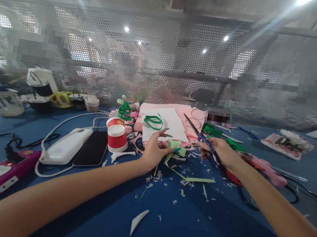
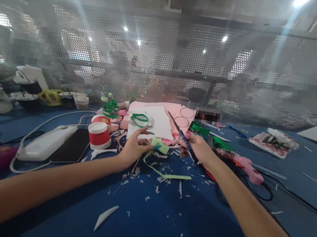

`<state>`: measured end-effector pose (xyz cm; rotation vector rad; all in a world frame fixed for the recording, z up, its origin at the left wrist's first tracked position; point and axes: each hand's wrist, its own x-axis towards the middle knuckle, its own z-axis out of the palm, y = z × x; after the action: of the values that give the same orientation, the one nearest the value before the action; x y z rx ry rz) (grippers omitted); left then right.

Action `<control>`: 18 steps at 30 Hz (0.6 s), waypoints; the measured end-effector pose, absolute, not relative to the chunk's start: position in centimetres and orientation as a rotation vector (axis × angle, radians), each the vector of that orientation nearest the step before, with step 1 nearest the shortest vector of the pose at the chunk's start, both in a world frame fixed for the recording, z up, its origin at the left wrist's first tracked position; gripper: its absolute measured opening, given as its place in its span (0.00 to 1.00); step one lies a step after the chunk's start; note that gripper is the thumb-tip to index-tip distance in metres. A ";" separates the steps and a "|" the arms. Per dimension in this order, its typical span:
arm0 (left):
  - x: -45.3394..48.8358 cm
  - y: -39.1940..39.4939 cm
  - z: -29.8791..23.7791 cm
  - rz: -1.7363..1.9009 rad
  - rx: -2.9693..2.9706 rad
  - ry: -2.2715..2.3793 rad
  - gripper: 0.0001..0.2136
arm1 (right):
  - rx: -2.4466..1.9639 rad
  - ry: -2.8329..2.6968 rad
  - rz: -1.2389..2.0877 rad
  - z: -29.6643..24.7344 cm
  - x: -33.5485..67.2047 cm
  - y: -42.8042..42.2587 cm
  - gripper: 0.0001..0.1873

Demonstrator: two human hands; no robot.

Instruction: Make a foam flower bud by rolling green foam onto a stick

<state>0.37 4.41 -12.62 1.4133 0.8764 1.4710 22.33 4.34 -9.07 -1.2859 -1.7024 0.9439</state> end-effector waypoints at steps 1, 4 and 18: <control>0.4 4.4 -12.6 1.477 1.395 0.879 0.33 | -1.188 -1.668 1.029 -9.1 22.1 4.3 0.18; 0.3 4.4 -12.6 1.491 1.387 0.895 0.33 | -1.057 -1.596 1.150 -9.3 21.8 4.2 0.18; -0.5 5.1 -12.3 1.617 1.139 0.773 0.33 | -1.261 -1.635 1.384 -10.2 20.4 3.1 0.29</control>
<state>-0.51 5.06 -12.27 1.1387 0.7725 1.6174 20.35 3.08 -10.15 -1.2613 -1.6346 1.3835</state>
